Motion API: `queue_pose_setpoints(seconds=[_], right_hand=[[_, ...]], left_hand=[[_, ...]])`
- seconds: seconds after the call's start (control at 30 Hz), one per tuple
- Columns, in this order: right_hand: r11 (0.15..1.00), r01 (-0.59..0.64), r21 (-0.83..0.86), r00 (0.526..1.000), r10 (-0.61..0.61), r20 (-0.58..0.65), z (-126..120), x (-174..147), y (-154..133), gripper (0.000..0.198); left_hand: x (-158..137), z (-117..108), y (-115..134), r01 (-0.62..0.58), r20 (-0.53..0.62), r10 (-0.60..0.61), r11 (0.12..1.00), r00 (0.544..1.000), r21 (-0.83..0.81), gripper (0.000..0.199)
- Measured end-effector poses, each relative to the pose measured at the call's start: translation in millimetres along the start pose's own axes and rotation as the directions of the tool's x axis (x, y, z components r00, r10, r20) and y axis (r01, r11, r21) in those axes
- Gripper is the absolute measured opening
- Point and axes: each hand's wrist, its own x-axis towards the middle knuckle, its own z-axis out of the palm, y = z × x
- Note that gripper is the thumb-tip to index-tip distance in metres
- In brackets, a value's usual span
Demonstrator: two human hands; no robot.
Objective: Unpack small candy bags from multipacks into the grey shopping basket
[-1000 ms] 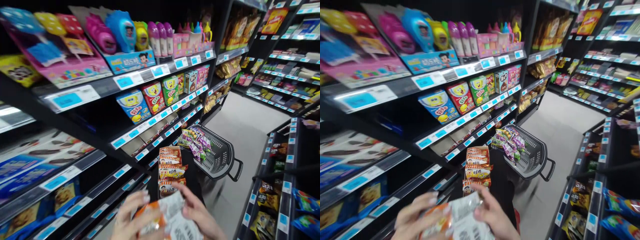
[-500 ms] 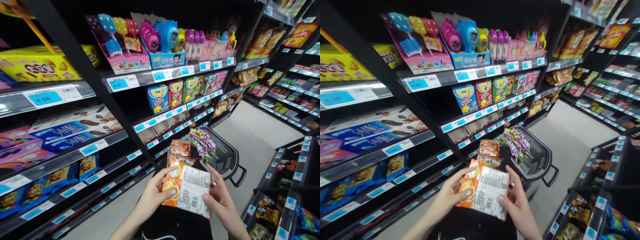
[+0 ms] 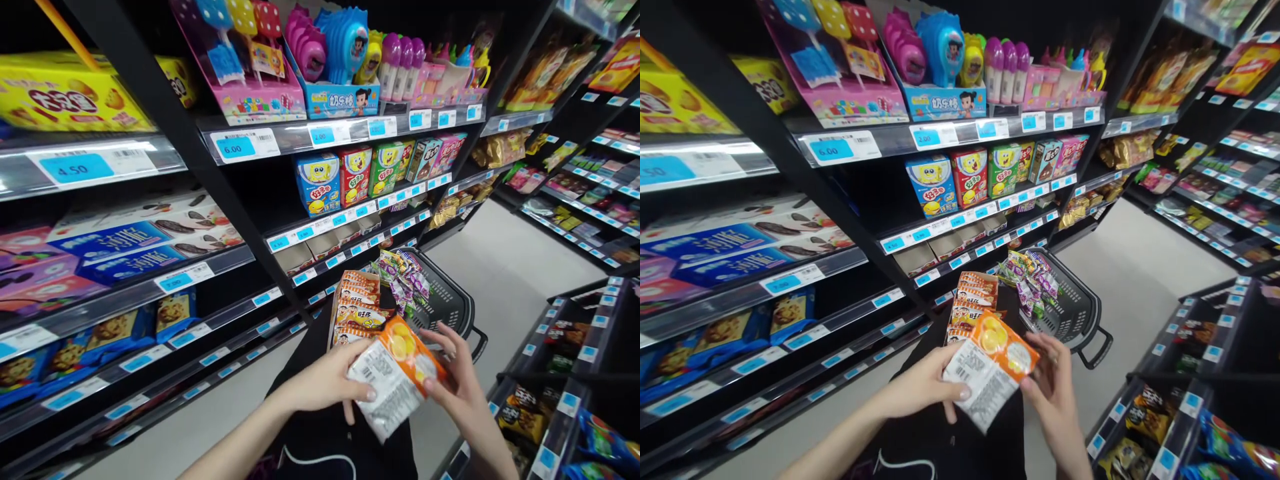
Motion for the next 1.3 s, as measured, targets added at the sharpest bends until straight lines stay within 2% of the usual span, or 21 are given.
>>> queue_pose_setpoints(seconds=[0.07,0.1,0.13,0.17,0.2,0.27,0.37,0.4,0.47,0.53,0.6,0.67,0.73,0.87,0.93,1.0,1.07,1.13,1.3], right_hand=[[0.989,-0.143,0.024,0.969,0.135,0.206,-11,7,-14,0.073],[0.981,-0.191,0.015,0.945,0.180,0.275,-13,10,-17,0.076],[0.978,-0.211,0.004,0.932,0.199,0.304,-14,11,-18,0.072],[0.980,-0.199,-0.001,0.939,0.191,0.285,-14,11,-15,0.065],[0.986,-0.164,-0.011,0.962,0.162,0.219,-13,9,-10,0.055],[0.995,-0.082,-0.057,0.997,0.082,-0.007,-7,4,4,0.039],[0.993,-0.073,-0.094,0.956,0.042,-0.292,6,-9,25,0.033],[0.993,-0.080,-0.088,0.944,0.047,-0.328,10,-13,29,0.034],[0.993,-0.071,-0.091,0.950,0.039,-0.309,17,-19,31,0.037],[0.984,0.016,-0.175,0.972,-0.056,-0.228,17,-21,26,0.036],[0.937,0.172,-0.303,0.972,-0.211,-0.102,12,-17,18,0.031],[0.859,0.323,-0.396,0.940,-0.339,0.031,5,-11,11,0.028],[0.802,0.406,-0.438,0.910,-0.395,0.121,-1,-5,7,0.030],[0.722,0.500,-0.478,0.861,-0.472,0.189,-5,0,5,0.041],[0.676,0.562,-0.476,0.820,-0.530,0.216,-5,-1,4,0.048],[0.631,0.622,-0.464,0.775,-0.581,0.248,-4,-1,2,0.052],[0.601,0.653,-0.462,0.748,-0.606,0.270,-4,-1,0,0.049],[0.595,0.643,-0.482,0.753,-0.605,0.257,-1,0,-2,0.038],[0.674,0.520,-0.525,0.833,-0.537,0.136,13,-3,-8,0.012]], left_hand=[[-2,-7,9,0.047,0.091,-0.052,0.997,0.995,0.054,0.055],[-1,-10,12,0.052,0.102,-0.058,0.997,0.993,0.058,0.060],[-1,-12,13,0.047,0.100,-0.051,0.998,0.994,0.044,0.065],[0,-13,12,0.032,0.095,-0.033,0.999,0.995,0.014,0.071],[1,-14,9,0.003,0.090,0.000,1.000,0.996,-0.031,0.076],[1,-12,-2,-0.110,0.047,0.121,0.977,0.992,-0.185,0.085],[0,0,-24,-0.336,-0.148,0.302,0.850,0.942,-0.406,0.106],[-1,5,-30,-0.389,-0.229,0.318,0.815,0.920,-0.430,0.110],[-3,12,-38,-0.432,-0.341,0.303,0.799,0.890,-0.418,0.115],[-4,14,-40,-0.469,-0.419,0.307,0.802,0.855,-0.369,0.111],[-5,10,-38,-0.507,-0.448,0.351,0.809,0.822,-0.296,0.091],[-7,5,-36,-0.506,-0.424,0.382,0.831,0.821,-0.232,0.059],[-8,0,-34,-0.478,-0.386,0.381,0.857,0.840,-0.192,0.040],[-8,-4,-31,-0.470,-0.424,0.404,0.881,0.810,-0.059,0.041],[-8,-6,-27,-0.474,-0.434,0.467,0.875,0.770,0.101,0.041],[-8,-9,-23,-0.493,-0.397,0.572,0.820,0.718,0.291,0.036],[-10,-12,-19,-0.511,-0.329,0.663,0.737,0.672,0.442,0.026],[-10,-14,-15,-0.517,-0.267,0.716,0.666,0.645,0.537,0.020],[-11,-9,-8,-0.503,-0.192,0.789,0.536,0.583,0.678,0.015]])
